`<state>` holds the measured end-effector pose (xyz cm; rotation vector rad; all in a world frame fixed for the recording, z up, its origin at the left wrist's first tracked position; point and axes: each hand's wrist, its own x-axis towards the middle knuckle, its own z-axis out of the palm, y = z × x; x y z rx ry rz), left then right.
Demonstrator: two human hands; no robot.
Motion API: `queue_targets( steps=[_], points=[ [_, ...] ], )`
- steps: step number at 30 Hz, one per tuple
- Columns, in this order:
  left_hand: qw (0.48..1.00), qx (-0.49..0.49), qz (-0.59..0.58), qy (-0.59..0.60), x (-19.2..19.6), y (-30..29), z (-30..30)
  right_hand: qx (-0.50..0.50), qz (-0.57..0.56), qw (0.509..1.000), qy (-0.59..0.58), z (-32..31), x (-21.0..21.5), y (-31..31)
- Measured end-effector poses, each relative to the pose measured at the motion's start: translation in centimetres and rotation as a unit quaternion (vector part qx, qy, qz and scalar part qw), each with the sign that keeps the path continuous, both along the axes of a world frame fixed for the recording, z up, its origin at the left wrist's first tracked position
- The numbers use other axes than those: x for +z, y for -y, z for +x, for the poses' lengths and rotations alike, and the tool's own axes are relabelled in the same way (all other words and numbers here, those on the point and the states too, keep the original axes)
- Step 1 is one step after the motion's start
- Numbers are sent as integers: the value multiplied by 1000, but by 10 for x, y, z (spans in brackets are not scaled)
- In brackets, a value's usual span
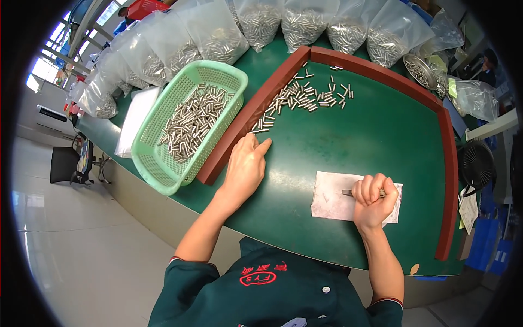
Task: Assembling small metal components using a manual hand tool at a manufacturing workstation.
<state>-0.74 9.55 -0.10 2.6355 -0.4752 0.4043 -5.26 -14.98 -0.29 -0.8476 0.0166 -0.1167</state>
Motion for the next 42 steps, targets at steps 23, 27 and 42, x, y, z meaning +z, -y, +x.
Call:
queue_targets(
  steps=[23,27,42],
  points=[
    [992,-118,25,-19,-4,36,14,-5,6,1000,-3,0,-1,2],
    [989,-121,80,17,-2,35,10,-3,3,1000,-7,-1,0,1],
    [986,34,158,-44,28,-61,-101,-2,16,1000,-19,1,3,-2]
  ],
)
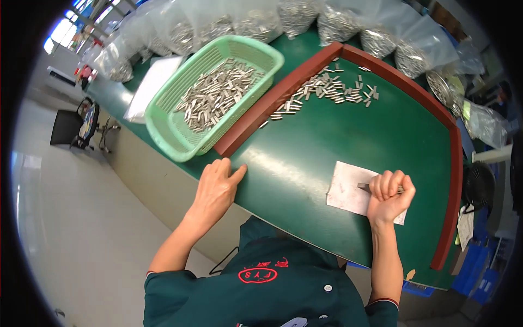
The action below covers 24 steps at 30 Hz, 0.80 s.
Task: Assembling small metal components using a manual hand tool at a manufacturing workstation.
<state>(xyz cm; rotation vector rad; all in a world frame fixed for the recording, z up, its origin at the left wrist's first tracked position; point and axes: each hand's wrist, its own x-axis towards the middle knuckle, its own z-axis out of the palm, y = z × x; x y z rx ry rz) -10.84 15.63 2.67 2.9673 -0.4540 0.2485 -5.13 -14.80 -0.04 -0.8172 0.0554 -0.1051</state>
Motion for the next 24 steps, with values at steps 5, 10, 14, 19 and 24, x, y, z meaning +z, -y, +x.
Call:
queue_targets(
  steps=[5,10,14,19,24],
  points=[
    [978,188,-85,42,-2,-52,-56,-12,5,1000,8,-1,5,-6],
    [758,436,-471,-119,-17,-96,-85,-22,-3,1000,-2,-4,11,-7],
    [663,442,-593,-116,-39,-112,-94,-2,-6,1000,23,-5,5,-6],
    [655,471,-581,-109,-85,-144,-106,-2,-15,1000,23,-7,7,-7],
    [781,566,-222,-140,-129,-167,-128,-6,-20,1000,5,-4,5,-10]
  ],
)
